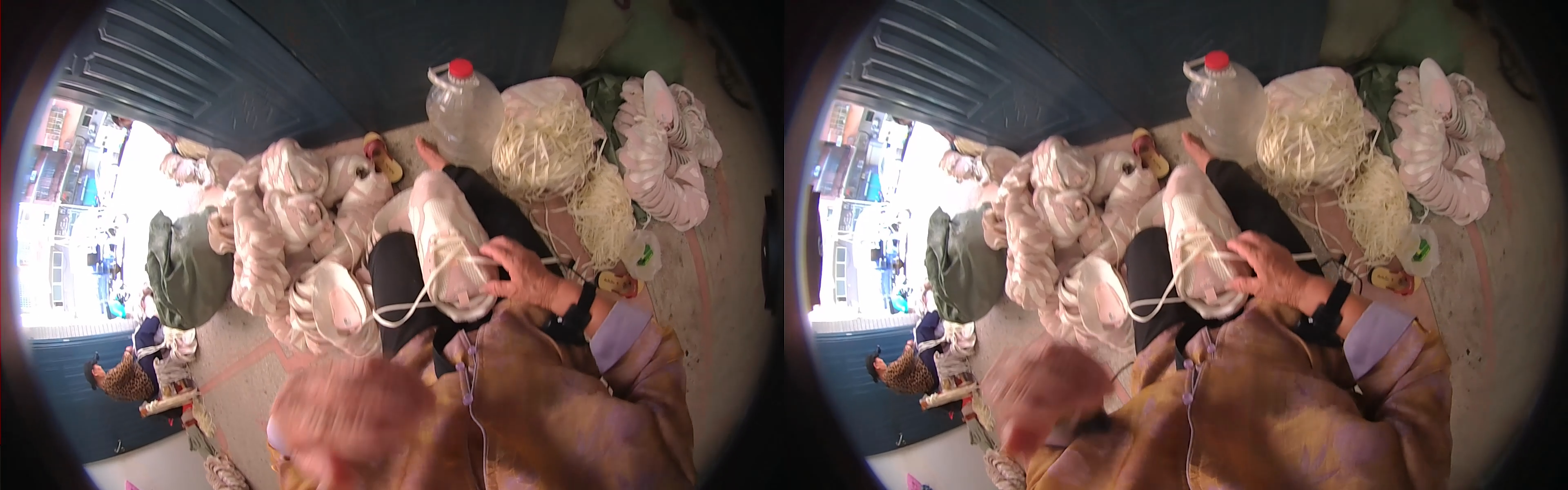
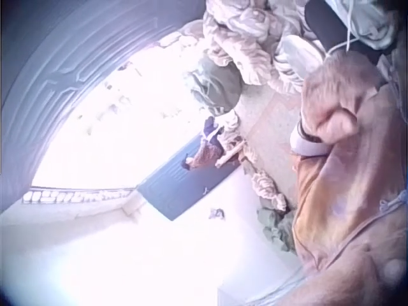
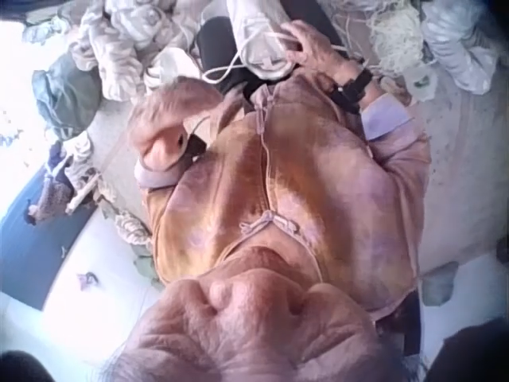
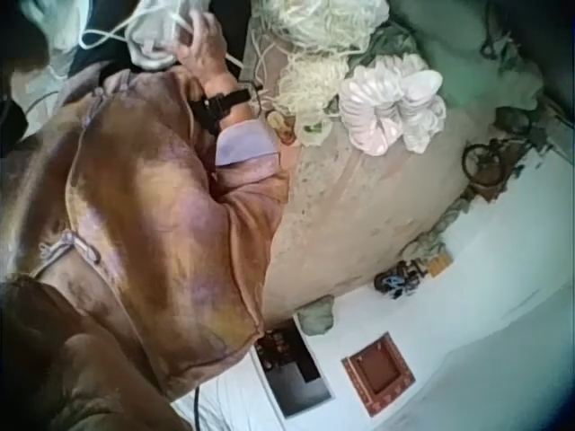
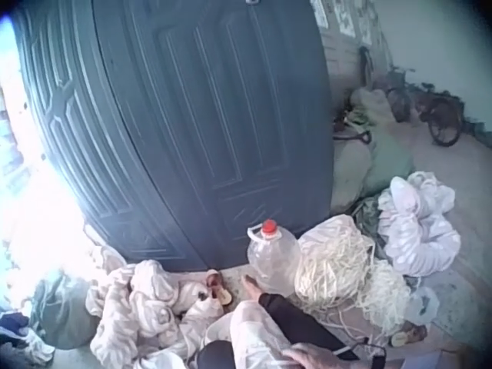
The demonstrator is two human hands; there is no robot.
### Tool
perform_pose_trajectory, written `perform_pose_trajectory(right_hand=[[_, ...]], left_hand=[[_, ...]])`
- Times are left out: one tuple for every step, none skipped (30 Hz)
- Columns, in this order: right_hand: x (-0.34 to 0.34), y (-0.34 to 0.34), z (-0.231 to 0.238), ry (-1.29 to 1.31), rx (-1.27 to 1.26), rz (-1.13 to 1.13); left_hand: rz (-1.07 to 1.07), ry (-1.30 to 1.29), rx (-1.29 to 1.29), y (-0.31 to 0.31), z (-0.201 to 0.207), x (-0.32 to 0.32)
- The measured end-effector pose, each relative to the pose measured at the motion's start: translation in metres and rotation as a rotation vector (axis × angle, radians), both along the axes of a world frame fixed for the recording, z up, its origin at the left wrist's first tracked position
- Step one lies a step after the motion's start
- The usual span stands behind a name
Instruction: Lacing multiple pairs of white athletic shoes in a workshop setting.
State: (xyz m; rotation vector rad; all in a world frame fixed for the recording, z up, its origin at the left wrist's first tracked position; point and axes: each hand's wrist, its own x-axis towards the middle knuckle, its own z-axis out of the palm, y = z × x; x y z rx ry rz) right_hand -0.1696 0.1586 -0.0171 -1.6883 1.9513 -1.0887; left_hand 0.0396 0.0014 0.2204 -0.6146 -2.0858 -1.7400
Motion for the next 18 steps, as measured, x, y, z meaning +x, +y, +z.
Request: perform_pose_trajectory(right_hand=[[-0.002, 0.004, -0.005, -0.009, 0.027, 0.0], [-0.004, 0.006, -0.007, -0.014, 0.051, -0.002], [-0.006, 0.007, -0.013, -0.031, 0.078, -0.01], [-0.006, 0.006, -0.018, -0.066, 0.108, -0.029], [0.001, 0.003, -0.018, -0.022, 0.083, -0.046], [0.005, 0.005, -0.017, 0.071, 0.067, -0.048], [0.006, 0.005, -0.015, 0.096, 0.083, -0.045], [0.008, 0.003, -0.009, 0.12, 0.095, -0.028], [0.006, 0.001, -0.008, 0.132, 0.097, 0.003], [0.003, -0.001, -0.01, 0.143, 0.103, 0.034], [0.0, -0.002, -0.014, 0.183, 0.039, 0.049], [-0.003, -0.003, -0.015, 0.199, 0.024, 0.042], [-0.007, -0.005, -0.015, 0.216, 0.014, 0.077], [-0.011, -0.007, -0.016, 0.232, 0.005, 0.114], [-0.015, -0.009, -0.019, 0.261, -0.003, 0.134], [-0.019, -0.011, -0.018, 0.275, -0.015, 0.127], [-0.022, -0.012, -0.017, 0.287, 0.001, 0.166], [-0.025, -0.012, -0.017, 0.299, 0.02, 0.202]], left_hand=[[0.268, -0.017, 0.357, 0.034, 0.02, 0.004], [0.525, -0.034, 0.721, 0.073, 0.037, 0.012], [0.493, -0.017, 0.721, 0.071, 0.023, 0.017], [0.469, -0.065, 0.688, 0.077, 0.011, 0.019], [0.461, -0.104, 0.638, 0.087, 0.005, 0.029], [0.442, -0.15, 0.59, 0.095, -0.002, 0.036], [0.425, -0.196, 0.541, 0.104, -0.009, 0.043], [0.424, -0.237, 0.487, 0.111, -0.016, 0.053], [0.424, -0.278, 0.434, 0.117, -0.024, 0.062], [0.425, -0.32, 0.382, 0.124, -0.031, 0.071], [0.43, -0.363, 0.331, 0.127, -0.042, 0.079], [0.436, -0.406, 0.281, 0.131, -0.052, 0.087], [0.443, -0.45, 0.231, 0.135, -0.063, 0.095], [0.454, -0.494, 0.181, 0.135, -0.075, 0.1], [0.464, -0.539, 0.131, 0.135, -0.087, 0.106], [0.475, -0.584, 0.081, 0.136, -0.1, 0.112], [0.486, -0.631, 0.035, 0.132, -0.114, 0.113], [0.496, -0.68, -0.012, 0.129, -0.129, 0.116]])
